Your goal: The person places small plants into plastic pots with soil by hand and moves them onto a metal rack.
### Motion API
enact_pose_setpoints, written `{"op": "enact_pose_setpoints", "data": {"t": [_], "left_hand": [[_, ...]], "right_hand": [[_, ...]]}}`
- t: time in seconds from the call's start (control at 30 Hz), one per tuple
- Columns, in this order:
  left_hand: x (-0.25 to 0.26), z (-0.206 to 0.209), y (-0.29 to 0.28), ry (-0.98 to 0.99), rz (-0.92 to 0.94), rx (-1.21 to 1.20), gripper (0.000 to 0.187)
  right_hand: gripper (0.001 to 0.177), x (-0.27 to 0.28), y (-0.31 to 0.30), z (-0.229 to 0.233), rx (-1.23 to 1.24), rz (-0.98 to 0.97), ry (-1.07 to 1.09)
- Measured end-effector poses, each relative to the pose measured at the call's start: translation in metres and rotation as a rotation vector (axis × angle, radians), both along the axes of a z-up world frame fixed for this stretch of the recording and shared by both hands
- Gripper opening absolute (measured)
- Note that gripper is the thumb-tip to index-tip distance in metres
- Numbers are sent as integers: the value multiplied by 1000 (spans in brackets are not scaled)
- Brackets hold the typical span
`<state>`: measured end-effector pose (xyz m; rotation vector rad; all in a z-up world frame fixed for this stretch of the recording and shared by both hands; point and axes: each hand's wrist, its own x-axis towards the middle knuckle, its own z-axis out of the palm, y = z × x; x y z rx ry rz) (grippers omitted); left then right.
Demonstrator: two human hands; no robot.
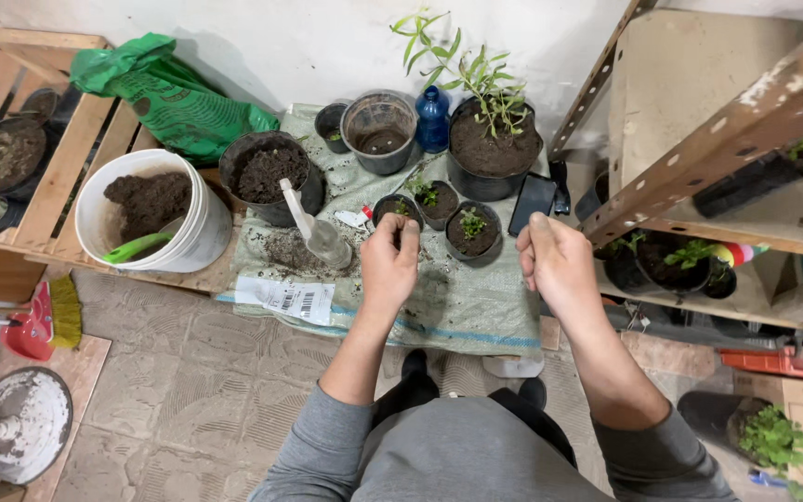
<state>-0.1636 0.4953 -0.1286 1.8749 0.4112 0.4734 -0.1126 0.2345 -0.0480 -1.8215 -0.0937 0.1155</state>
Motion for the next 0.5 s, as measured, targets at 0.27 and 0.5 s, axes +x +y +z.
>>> {"op": "enact_pose_setpoints", "data": {"t": [0.27,0.5], "left_hand": [[73,-144,14,420,-258,2,40],[121,-184,5,574,-389,155,56]], "right_hand": [[60,46,24,-179,-187,-82,333],[85,67,42,-227,-625,-12,438]]}}
